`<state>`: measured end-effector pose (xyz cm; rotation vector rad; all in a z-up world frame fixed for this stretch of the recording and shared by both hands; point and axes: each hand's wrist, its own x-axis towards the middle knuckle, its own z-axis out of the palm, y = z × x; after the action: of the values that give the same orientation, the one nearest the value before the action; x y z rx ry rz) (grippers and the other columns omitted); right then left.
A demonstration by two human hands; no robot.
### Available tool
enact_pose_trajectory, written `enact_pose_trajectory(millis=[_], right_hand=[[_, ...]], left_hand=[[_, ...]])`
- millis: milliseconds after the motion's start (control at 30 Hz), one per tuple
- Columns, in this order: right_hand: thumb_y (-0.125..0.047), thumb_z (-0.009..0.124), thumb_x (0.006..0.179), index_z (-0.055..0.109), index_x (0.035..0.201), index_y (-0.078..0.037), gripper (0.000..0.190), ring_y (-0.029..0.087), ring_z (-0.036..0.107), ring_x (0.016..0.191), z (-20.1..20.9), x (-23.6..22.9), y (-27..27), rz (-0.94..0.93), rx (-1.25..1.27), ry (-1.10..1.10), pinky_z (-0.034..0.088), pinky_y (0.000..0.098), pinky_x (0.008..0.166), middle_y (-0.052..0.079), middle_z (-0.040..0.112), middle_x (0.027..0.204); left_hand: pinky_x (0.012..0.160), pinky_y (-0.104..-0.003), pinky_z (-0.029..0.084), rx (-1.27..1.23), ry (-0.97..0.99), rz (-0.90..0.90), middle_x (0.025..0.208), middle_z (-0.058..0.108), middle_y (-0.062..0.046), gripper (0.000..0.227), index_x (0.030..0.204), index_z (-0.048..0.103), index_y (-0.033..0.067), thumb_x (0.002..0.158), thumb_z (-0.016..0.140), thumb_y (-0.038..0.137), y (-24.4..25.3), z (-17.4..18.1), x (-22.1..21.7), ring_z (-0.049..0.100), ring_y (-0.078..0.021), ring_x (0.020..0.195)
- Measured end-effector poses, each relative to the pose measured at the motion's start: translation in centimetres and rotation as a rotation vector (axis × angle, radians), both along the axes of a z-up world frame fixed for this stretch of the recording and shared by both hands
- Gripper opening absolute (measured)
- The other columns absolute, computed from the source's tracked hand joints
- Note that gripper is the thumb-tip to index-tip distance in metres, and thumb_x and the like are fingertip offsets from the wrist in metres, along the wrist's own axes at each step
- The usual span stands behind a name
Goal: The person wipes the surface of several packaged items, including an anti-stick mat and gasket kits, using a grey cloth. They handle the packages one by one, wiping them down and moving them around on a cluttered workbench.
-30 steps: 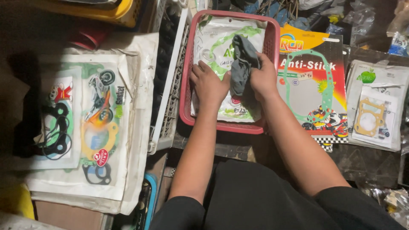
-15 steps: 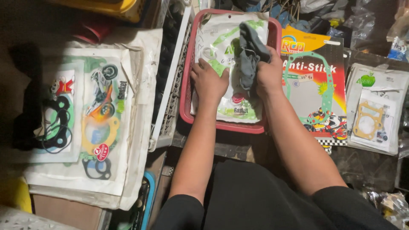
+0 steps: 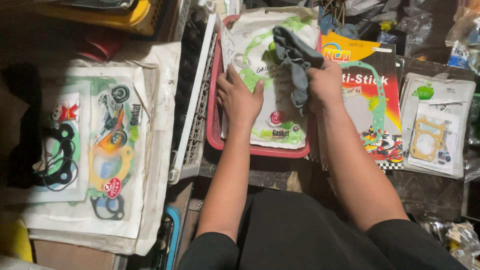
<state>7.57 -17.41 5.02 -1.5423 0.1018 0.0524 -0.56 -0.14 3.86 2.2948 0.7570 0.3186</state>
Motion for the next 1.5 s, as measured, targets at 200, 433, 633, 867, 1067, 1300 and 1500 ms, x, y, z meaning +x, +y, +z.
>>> enact_pose_trajectory(millis=[200,433,633,867,1067,1300,1500], right_hand=[[0.009,0.055,0.073,0.074,0.106,0.001,0.039,0.024,0.074,0.076,1.9,0.5,-0.5,-0.027,0.07,0.022,0.062,0.0331,0.072,0.014,0.071,0.086],[0.009,0.049,0.082,0.074,0.108,-0.002,0.037,0.009,0.061,0.075,3.9,0.5,-2.3,0.142,0.098,0.023,0.05,0.0197,0.069,0.004,0.073,0.093],[0.009,0.051,0.085,0.075,0.113,-0.002,0.038,0.008,0.066,0.079,6.5,0.4,-2.7,0.155,0.152,-0.026,0.053,0.0183,0.073,0.003,0.076,0.099],[0.008,0.051,0.085,0.076,0.108,-0.002,0.035,0.008,0.066,0.072,8.9,-0.4,-4.4,0.128,0.128,-0.029,0.052,0.0182,0.065,0.003,0.077,0.094],[0.008,0.048,0.084,0.075,0.114,-0.003,0.042,0.006,0.066,0.081,10.3,0.7,-7.3,0.152,0.084,-0.112,0.053,0.0153,0.073,0.002,0.076,0.1],[0.006,0.049,0.084,0.075,0.114,-0.002,0.041,0.006,0.066,0.082,8.0,1.8,-16.1,0.048,-0.047,-0.132,0.054,0.0148,0.075,0.001,0.077,0.102],[0.002,0.053,0.087,0.075,0.105,-0.004,0.029,0.006,0.06,0.073,6.3,2.2,-26.4,-0.118,-0.191,-0.097,0.05,0.018,0.066,-0.001,0.072,0.091]], left_hand=[[0.102,-0.072,0.039,0.006,0.025,0.021,0.137,0.04,-0.022,0.092,0.159,0.032,0.0038,0.09,0.071,0.051,0.4,0.7,0.1,0.049,-0.055,0.125],[0.1,-0.052,0.031,0.244,0.003,-0.036,0.119,0.052,-0.023,0.091,0.156,0.031,0.0048,0.091,0.069,0.055,0.6,1.9,0.9,0.051,-0.037,0.1],[0.083,-0.044,0.054,0.12,0.023,-0.082,0.122,0.047,-0.025,0.085,0.157,0.032,0.0012,0.095,0.068,0.045,0.6,6.1,0.7,0.054,-0.0365,0.101],[0.079,-0.045,0.057,0.226,-0.044,-0.147,0.122,0.045,-0.025,0.084,0.156,0.028,-0.0032,0.096,0.07,0.039,-0.2,8.5,0.7,0.06,-0.0367,0.091],[0.075,-0.045,0.059,0.209,-0.009,-0.172,0.125,0.046,-0.026,0.085,0.156,0.025,-0.0045,0.097,0.067,0.04,-2.9,10.8,1.5,0.064,-0.0347,0.086],[0.084,-0.052,0.055,0.105,0.02,-0.254,0.127,0.046,-0.029,0.088,0.154,0.026,-0.0037,0.093,0.068,0.042,-11.0,8.8,2.7,0.062,-0.0441,0.097],[0.087,-0.051,0.053,0.116,-0.033,-0.372,0.124,0.049,-0.03,0.086,0.152,0.03,-0.0094,0.093,0.065,0.042,-21.5,6.7,4.7,0.062,-0.0457,0.097]])
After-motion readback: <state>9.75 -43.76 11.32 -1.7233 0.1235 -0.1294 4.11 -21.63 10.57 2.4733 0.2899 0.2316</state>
